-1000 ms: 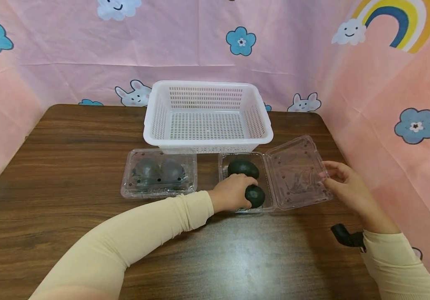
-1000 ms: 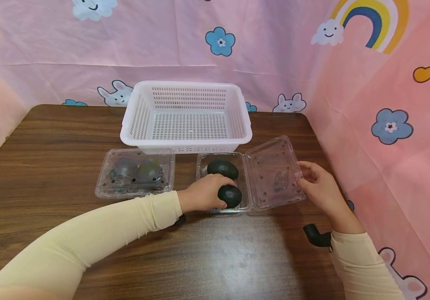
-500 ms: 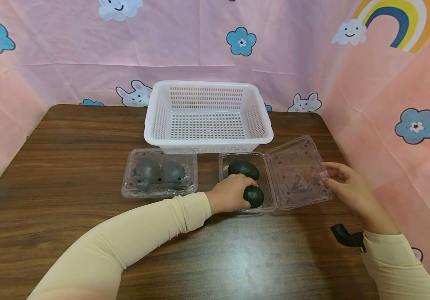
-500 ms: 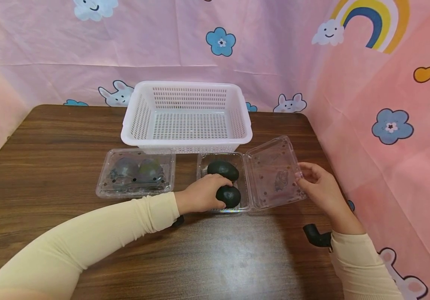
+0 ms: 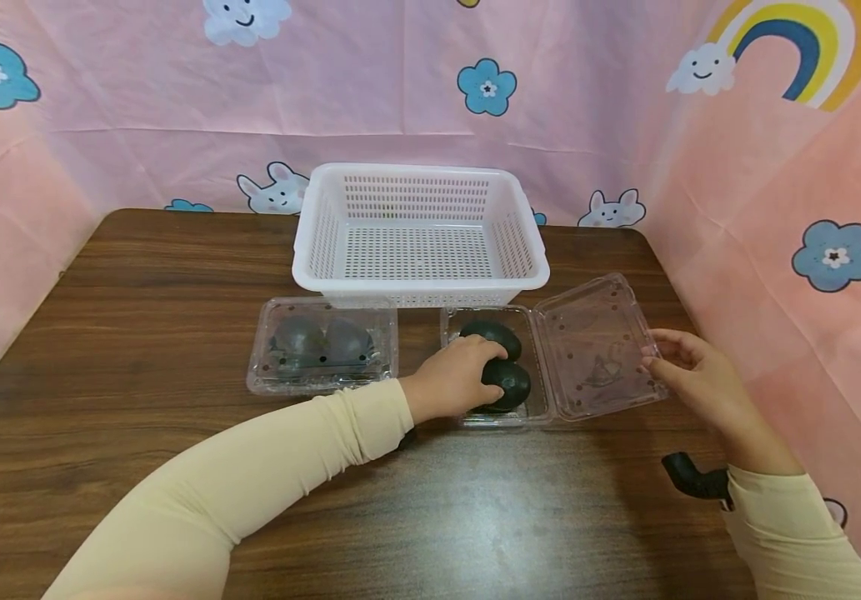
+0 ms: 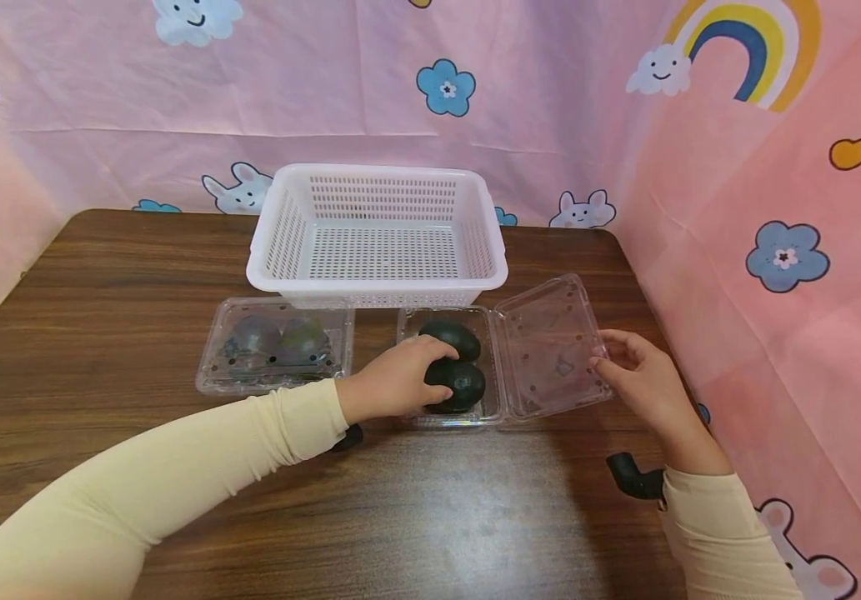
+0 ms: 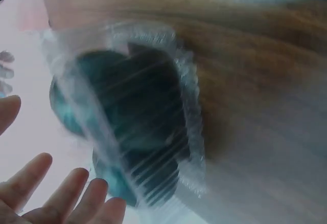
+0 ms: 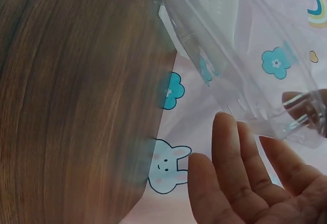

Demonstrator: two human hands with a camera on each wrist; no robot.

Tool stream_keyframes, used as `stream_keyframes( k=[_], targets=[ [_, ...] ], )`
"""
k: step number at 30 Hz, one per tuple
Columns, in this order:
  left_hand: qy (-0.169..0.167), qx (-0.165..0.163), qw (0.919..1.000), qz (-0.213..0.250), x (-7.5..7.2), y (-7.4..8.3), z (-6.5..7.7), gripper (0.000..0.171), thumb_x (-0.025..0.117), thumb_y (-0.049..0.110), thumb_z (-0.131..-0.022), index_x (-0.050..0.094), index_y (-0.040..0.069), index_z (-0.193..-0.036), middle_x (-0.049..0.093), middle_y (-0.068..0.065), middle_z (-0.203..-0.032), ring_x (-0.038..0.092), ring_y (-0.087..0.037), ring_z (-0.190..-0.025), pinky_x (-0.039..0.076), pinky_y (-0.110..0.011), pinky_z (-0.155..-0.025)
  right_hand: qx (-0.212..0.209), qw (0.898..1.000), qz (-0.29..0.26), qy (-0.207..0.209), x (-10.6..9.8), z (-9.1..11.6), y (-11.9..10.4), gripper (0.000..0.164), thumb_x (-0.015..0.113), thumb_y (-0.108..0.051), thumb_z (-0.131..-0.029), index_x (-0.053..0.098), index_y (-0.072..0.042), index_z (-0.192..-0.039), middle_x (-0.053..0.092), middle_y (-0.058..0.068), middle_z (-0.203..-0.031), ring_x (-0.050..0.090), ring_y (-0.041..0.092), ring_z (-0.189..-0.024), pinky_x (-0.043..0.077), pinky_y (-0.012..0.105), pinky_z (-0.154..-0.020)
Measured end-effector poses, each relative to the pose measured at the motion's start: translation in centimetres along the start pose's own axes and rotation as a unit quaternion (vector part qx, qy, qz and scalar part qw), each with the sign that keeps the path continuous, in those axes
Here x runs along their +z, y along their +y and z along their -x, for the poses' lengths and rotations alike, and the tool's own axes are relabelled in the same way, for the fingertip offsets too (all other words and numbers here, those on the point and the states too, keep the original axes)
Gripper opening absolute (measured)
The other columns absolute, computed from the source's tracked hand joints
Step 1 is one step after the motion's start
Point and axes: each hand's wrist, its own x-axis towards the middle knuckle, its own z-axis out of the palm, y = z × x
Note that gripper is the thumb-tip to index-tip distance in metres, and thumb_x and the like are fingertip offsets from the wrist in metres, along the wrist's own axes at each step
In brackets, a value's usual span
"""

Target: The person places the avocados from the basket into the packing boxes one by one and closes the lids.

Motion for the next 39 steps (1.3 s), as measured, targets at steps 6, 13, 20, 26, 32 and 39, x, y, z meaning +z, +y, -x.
stream_keyframes(
  k=[6,13,20,26,32,39],
  targets=[
    [0.019,-0.022,0.9995,0.009,-1.4,0.0,-0.1,0.049,0.062,0.026,-0.084,0.046,0.011,-0.129,0.047,-0.009,-0.124,0.045,-0.023,-0.114,0.042,-0.035,-0.09,0.008,1.0,0.004,-0.001,-0.1,0.3,-0.2,0.046,0.055,-0.023,-0.09,0.042,0.002,-0.126,0.054,-0.011,-0.096,0.055,-0.007,-0.078,0.046,0.021,-0.06],
    [0.032,-0.048,0.9983,0.011,-2.7,-0.2,-0.8,0.045,0.059,0.023,-0.086,0.048,0.007,-0.126,0.05,-0.012,-0.121,0.047,-0.025,-0.109,0.042,-0.037,-0.086,0.014,1.0,0.023,-0.006,-0.3,0.7,-0.3,0.048,0.054,-0.026,-0.09,0.042,0.001,-0.128,0.056,0.012,-0.109,0.054,-0.007,-0.078,0.046,0.022,-0.06],
    [0.001,-0.091,0.9957,0.014,-3.5,-0.7,-1.4,0.046,0.055,0.021,-0.088,0.044,0.005,-0.13,0.047,-0.013,-0.126,0.045,-0.029,-0.113,0.041,-0.039,-0.089,0.001,1.0,0.025,-0.009,-0.4,1.0,0.0,0.046,0.055,-0.024,-0.09,0.043,0.002,-0.126,0.059,-0.003,-0.101,0.053,-0.009,-0.08,0.045,0.016,-0.063],
    [-0.015,-0.109,0.9936,0.028,-3.9,-1.6,-1.7,0.051,0.051,0.018,-0.089,0.035,0.001,-0.135,0.04,-0.017,-0.134,0.04,-0.03,-0.12,0.038,-0.039,-0.093,0.007,0.999,0.034,-0.01,-0.4,1.2,-0.1,0.047,0.055,-0.025,-0.09,0.043,0.0,-0.128,0.057,0.014,-0.11,0.052,-0.011,-0.082,0.043,0.014,-0.065],
    [-0.03,-0.135,0.99,0.027,-4.0,-2.0,-1.9,0.055,0.048,0.018,-0.091,0.026,0.001,-0.139,0.028,-0.02,-0.141,0.029,-0.034,-0.128,0.035,-0.04,-0.096,0.008,0.999,0.045,-0.005,-0.4,1.3,0.0,0.046,0.054,-0.023,-0.09,0.042,0.0,-0.129,0.056,0.015,-0.11,0.05,-0.014,-0.081,0.043,0.014,-0.064],
    [-0.035,-0.14,0.9892,0.023,-3.7,-2.4,-2.3,0.057,0.048,0.019,-0.092,0.024,0.0,-0.139,0.026,-0.02,-0.141,0.027,-0.034,-0.129,0.032,-0.041,-0.1,0.017,0.999,0.039,-0.011,-0.5,1.5,-0.2,0.047,0.055,-0.022,-0.089,0.042,0.001,-0.128,0.056,0.012,-0.104,0.053,-0.008,-0.079,0.044,0.015,-0.063]
  ],
)
